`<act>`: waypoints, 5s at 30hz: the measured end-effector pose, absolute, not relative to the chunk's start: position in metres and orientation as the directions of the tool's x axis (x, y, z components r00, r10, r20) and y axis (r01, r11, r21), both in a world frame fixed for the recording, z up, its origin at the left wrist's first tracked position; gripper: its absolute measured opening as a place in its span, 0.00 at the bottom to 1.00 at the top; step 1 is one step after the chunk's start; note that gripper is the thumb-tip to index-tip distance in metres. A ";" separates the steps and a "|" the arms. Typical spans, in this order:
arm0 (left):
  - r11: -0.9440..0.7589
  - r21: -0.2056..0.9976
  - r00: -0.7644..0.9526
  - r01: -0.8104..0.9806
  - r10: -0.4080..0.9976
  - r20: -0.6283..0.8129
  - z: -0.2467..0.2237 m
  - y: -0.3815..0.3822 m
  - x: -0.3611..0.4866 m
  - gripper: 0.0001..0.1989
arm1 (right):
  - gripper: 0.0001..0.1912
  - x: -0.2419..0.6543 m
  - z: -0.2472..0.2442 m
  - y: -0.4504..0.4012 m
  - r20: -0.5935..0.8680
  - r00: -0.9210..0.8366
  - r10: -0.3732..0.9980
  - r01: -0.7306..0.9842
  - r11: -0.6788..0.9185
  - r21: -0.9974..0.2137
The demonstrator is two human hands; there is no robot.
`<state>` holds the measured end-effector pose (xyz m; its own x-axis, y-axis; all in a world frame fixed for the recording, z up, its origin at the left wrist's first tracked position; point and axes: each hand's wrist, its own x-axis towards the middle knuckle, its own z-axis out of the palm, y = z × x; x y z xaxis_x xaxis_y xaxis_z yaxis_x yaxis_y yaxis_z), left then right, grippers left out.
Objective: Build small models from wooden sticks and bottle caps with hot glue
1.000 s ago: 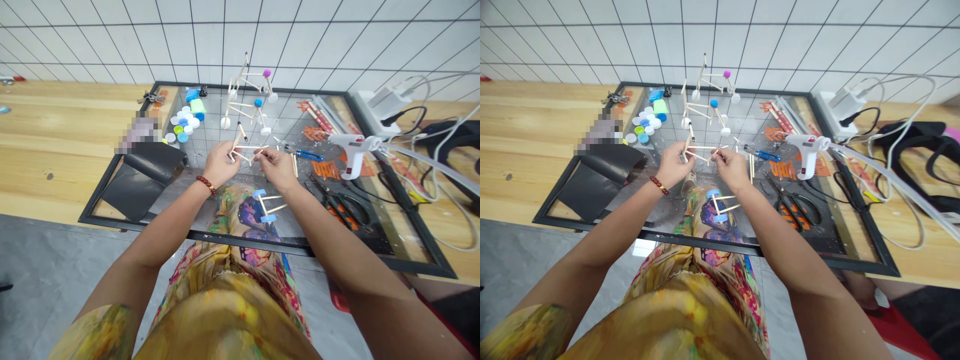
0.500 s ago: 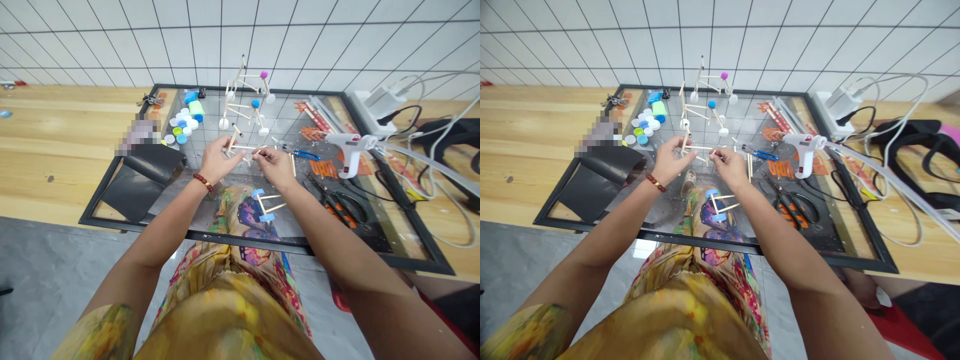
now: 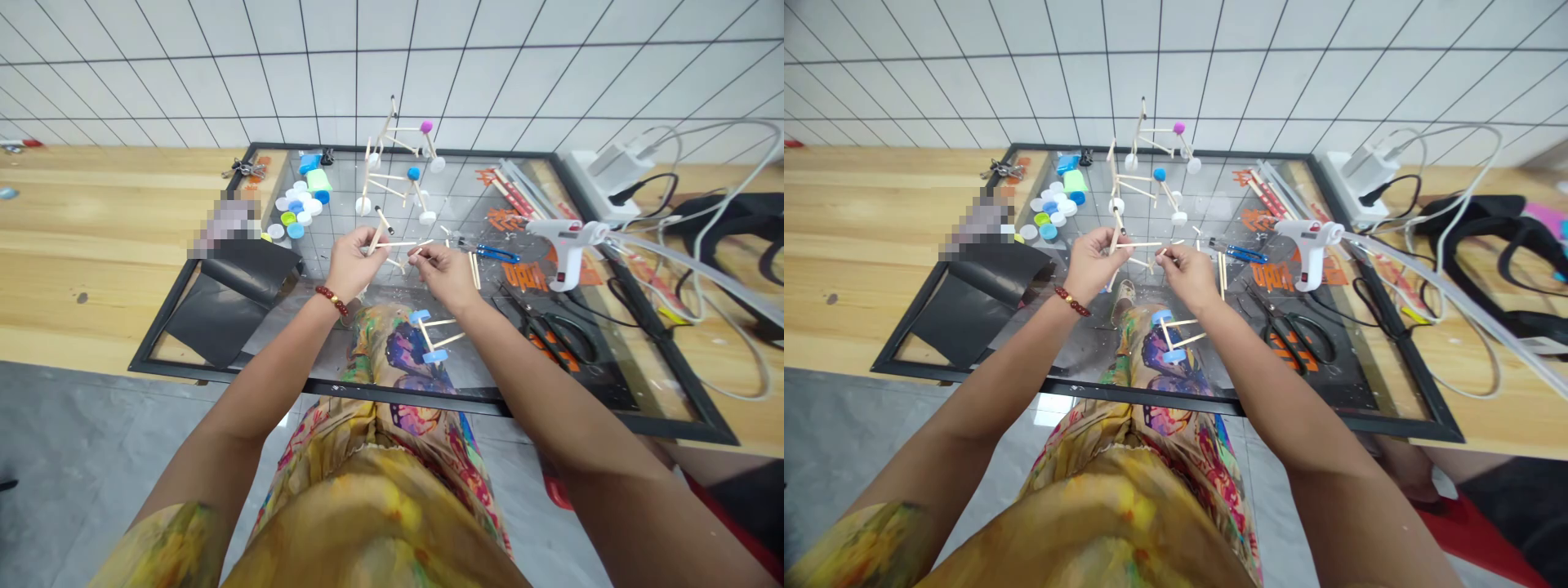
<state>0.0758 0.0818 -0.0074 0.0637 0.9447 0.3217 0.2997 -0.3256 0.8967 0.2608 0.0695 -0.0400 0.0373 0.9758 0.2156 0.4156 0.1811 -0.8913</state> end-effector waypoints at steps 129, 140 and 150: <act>-0.257 0.944 0.101 0.208 0.965 0.241 0.001 0.103 0.082 0.04 | 0.11 0.259 -0.038 0.067 0.413 -0.014 0.911 0.686 0.309 -0.659; -0.246 0.951 0.026 0.186 0.969 0.245 0.003 0.099 0.079 0.04 | 0.13 0.258 -0.032 0.062 0.290 0.083 0.953 0.559 0.196 -0.806; -0.242 0.941 0.013 0.238 0.969 0.246 0.007 0.088 0.072 0.03 | 0.16 0.257 -0.027 0.061 0.198 0.102 0.975 0.430 0.136 -0.892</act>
<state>0.0720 0.0883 0.0069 0.0127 0.9691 0.2464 0.2377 -0.2423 0.9406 0.2571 0.0608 -0.0270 0.1024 0.9747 0.1985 0.4303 0.1365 -0.8923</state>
